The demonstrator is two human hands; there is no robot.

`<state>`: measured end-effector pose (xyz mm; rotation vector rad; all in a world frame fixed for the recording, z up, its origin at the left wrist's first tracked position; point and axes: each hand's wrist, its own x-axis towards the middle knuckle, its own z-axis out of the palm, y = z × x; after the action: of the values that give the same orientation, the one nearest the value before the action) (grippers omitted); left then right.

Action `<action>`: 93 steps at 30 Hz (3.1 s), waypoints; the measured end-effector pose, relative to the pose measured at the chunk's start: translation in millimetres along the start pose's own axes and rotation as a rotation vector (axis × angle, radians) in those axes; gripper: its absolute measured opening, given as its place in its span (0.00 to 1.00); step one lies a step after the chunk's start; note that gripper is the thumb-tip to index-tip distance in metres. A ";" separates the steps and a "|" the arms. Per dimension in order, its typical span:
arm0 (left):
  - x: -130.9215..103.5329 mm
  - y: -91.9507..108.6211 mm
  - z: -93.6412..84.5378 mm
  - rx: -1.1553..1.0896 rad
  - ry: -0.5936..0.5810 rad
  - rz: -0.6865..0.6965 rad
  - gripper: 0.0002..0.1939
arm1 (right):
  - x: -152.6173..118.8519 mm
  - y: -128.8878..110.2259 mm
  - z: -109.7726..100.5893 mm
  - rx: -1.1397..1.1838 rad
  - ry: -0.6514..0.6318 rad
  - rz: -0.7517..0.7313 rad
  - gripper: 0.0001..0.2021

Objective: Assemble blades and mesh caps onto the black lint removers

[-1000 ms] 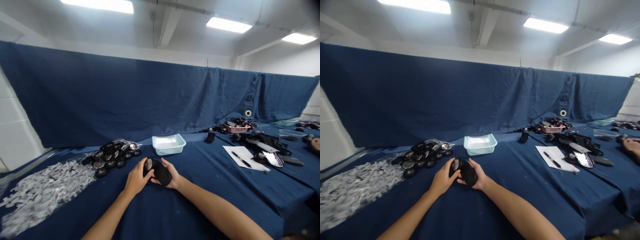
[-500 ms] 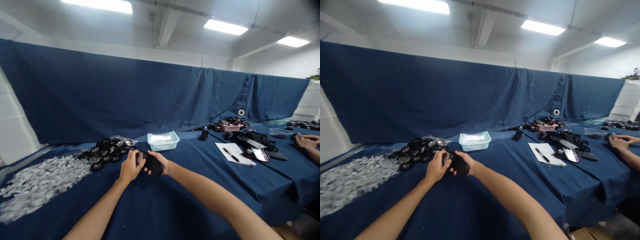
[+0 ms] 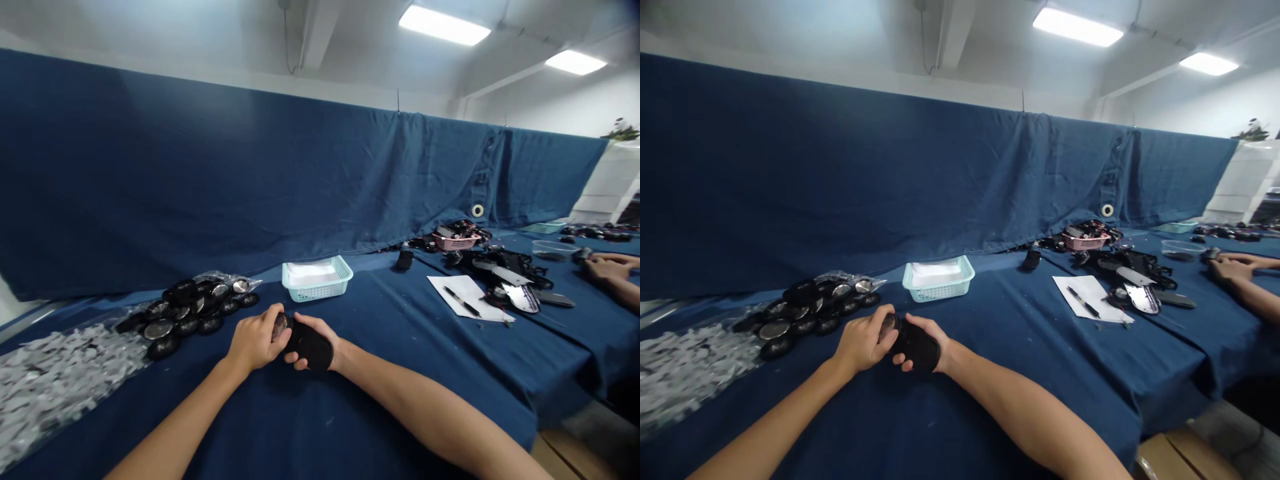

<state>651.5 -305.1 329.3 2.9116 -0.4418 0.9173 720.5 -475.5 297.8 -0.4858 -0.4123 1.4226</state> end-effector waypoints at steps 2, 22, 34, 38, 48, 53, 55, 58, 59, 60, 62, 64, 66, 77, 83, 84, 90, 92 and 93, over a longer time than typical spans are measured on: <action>4.9 2.5 1.6 -0.005 -0.020 0.015 0.17 | -3.0 1.8 -4.9 0.039 -0.005 -0.020 0.17; 8.5 -16.5 61.1 -0.878 -0.032 -0.396 0.16 | 2.3 4.7 -20.1 0.160 0.173 -0.279 0.39; 17.6 -14.9 60.2 -1.036 -0.064 -0.540 0.18 | -1.1 5.3 -22.5 0.077 0.330 -0.343 0.20; 14.1 -15.0 60.3 -0.954 -0.023 -0.500 0.18 | -2.3 8.5 -20.7 0.039 0.322 -0.358 0.22; 14.7 -17.6 51.2 -0.755 -0.260 -0.289 0.18 | -0.6 10.9 -24.8 0.083 0.333 -0.312 0.26; 8.7 -18.4 55.7 -0.664 -0.142 -0.294 0.19 | 0.0 8.5 -21.0 0.065 0.356 -0.267 0.31; 4.9 -21.1 61.2 -0.629 -0.079 -0.245 0.21 | -1.4 7.9 -19.5 0.024 0.343 -0.267 0.30; 1.2 -25.6 69.3 -0.557 0.012 -0.141 0.28 | -3.8 8.2 -19.4 -0.019 0.357 -0.297 0.28; 0.7 -26.6 71.1 -0.529 0.036 -0.119 0.30 | -4.3 8.5 -20.0 -0.019 0.370 -0.297 0.28; 0.6 -27.1 72.1 -0.503 0.055 -0.105 0.31 | -4.6 8.8 -20.9 -0.012 0.384 -0.286 0.29; 1.0 -26.8 71.9 -0.470 0.079 -0.089 0.30 | -4.9 9.4 -23.2 0.004 0.404 -0.255 0.31; 1.6 -25.1 69.4 -0.454 0.092 -0.079 0.29 | -5.2 10.0 -25.8 0.006 0.404 -0.239 0.33; 2.0 -23.2 66.0 -0.443 0.094 -0.069 0.28 | -5.6 10.6 -27.8 0.003 0.394 -0.234 0.32; 3.0 -19.2 55.8 -0.392 0.113 0.032 0.22 | -14.4 4.6 1.4 -0.168 0.341 -0.357 0.35; 2.1 -17.4 53.4 -0.463 0.082 0.051 0.18 | -14.4 6.2 -1.9 -0.230 0.367 -0.325 0.37; 2.1 -17.1 53.3 -0.487 0.058 0.045 0.17 | -13.0 6.8 -3.7 -0.243 0.377 -0.324 0.36; 1.6 -14.3 56.9 -0.441 0.119 0.085 0.21 | -7.8 6.9 -17.0 -0.220 0.400 -0.197 0.29; 1.5 -12.3 57.4 -0.392 0.156 0.101 0.22 | -8.9 5.8 -22.0 -0.207 0.384 -0.065 0.32; 1.6 -11.2 57.0 -0.374 0.157 0.096 0.21 | -9.6 5.3 -23.6 -0.215 0.377 -0.025 0.33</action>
<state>687.4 -302.7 283.7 2.4814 -0.6649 0.9478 727.9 -486.3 275.3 -0.9029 -0.2650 1.2338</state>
